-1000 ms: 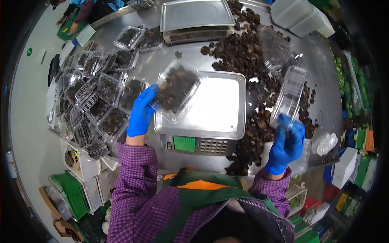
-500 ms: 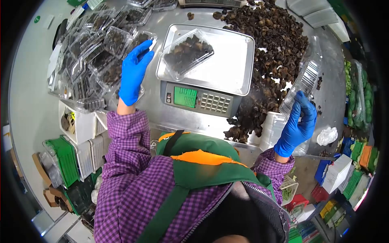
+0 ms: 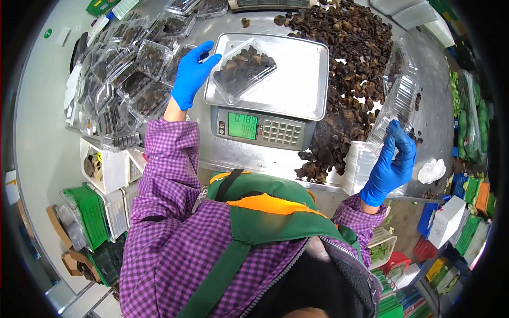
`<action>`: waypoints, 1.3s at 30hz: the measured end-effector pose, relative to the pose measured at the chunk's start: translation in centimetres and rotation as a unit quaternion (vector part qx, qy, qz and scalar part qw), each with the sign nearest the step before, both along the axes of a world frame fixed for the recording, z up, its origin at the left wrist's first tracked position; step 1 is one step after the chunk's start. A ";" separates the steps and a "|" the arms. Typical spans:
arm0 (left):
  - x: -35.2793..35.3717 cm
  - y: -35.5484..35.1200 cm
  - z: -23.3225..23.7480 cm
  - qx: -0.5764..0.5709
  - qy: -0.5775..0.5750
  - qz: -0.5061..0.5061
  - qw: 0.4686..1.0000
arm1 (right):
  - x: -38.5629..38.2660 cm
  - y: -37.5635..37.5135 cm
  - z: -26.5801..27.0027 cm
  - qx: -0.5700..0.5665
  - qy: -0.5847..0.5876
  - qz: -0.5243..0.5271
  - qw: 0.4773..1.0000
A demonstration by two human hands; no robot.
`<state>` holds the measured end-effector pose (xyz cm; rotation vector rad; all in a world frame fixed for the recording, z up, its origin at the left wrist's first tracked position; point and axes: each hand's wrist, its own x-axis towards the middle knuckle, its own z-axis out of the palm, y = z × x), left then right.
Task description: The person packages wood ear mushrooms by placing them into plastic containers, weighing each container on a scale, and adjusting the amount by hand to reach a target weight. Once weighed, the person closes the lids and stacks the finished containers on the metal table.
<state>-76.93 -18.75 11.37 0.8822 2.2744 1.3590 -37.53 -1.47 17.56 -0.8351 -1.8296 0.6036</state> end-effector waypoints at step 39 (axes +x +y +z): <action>-1.6 7.0 -1.8 0.108 -0.154 0.086 0.978 | -24.2 27.1 -15.1 -0.025 -0.506 0.172 0.845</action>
